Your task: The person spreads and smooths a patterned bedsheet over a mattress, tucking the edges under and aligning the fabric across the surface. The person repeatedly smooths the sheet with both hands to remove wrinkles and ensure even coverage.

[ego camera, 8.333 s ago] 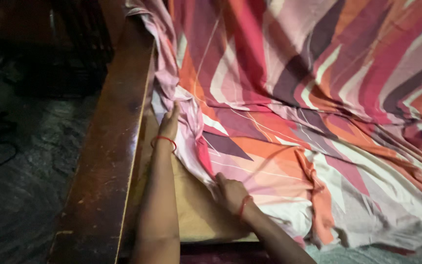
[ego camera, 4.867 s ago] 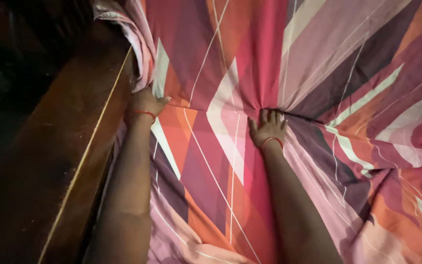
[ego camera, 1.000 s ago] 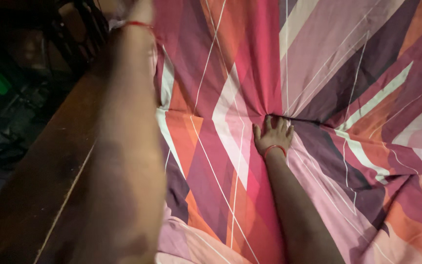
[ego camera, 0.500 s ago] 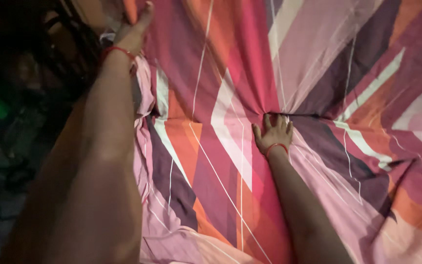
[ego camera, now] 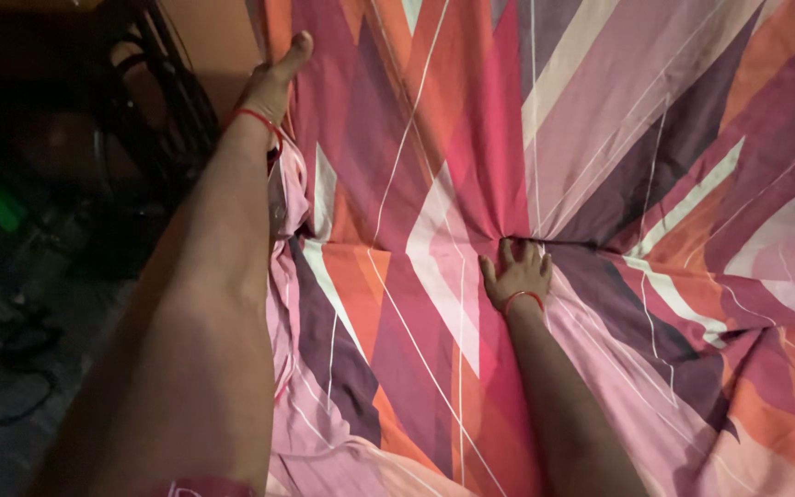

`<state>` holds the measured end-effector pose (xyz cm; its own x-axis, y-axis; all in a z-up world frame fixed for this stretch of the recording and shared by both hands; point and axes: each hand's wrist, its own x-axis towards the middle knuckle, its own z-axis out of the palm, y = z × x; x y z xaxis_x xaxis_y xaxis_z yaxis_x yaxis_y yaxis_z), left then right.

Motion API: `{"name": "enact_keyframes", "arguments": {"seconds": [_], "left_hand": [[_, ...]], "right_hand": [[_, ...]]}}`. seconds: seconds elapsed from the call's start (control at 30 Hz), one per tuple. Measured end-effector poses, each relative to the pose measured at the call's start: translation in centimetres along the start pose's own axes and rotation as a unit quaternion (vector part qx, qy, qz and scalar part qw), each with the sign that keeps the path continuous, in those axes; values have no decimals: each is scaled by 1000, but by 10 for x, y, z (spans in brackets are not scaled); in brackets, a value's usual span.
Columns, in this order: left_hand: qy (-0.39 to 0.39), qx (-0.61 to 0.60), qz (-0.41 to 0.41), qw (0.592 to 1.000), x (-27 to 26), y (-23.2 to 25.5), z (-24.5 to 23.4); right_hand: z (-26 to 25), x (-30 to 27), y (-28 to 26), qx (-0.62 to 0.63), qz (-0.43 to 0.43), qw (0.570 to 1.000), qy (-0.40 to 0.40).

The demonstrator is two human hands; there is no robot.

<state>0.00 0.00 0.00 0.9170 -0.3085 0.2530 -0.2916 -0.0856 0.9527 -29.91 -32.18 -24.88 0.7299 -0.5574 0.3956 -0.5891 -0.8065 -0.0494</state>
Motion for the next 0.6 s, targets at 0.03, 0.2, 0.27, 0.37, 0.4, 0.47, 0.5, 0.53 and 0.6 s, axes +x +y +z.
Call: {"name": "enact_keyframes", "arguments": {"seconds": [0.03, 0.2, 0.27, 0.37, 0.4, 0.47, 0.5, 0.53, 0.6], "left_hand": [[9, 2, -11, 1000, 0, -3, 0], [-18, -43, 32, 998, 20, -16, 2], [-59, -50, 61, 995, 23, -16, 1], [-17, 11, 0, 1000, 16, -11, 1], [-7, 9, -10, 1000, 10, -9, 3], [13, 8, -26, 1000, -1, -5, 5], [9, 5, -14, 1000, -2, -1, 5], [6, 3, -3, 1000, -1, 0, 5], [25, 14, -3, 1000, 8, -3, 12]], "right_hand": [[0, -2, 0, 5, 2, 1000, -1], [-8, -5, -4, 7, 7, 1000, -8], [-10, -6, -4, 15, 8, 1000, -17], [-9, -4, -3, 16, 12, 1000, -18], [-8, -4, -3, 14, 8, 1000, -13], [-5, -4, -2, 12, 3, 1000, 0], [-4, -4, -2, 15, 3, 1000, 3], [-3, -4, -2, 17, 2, 1000, 6], [-3, -4, 0, 20, 2, 1000, 7]]}}
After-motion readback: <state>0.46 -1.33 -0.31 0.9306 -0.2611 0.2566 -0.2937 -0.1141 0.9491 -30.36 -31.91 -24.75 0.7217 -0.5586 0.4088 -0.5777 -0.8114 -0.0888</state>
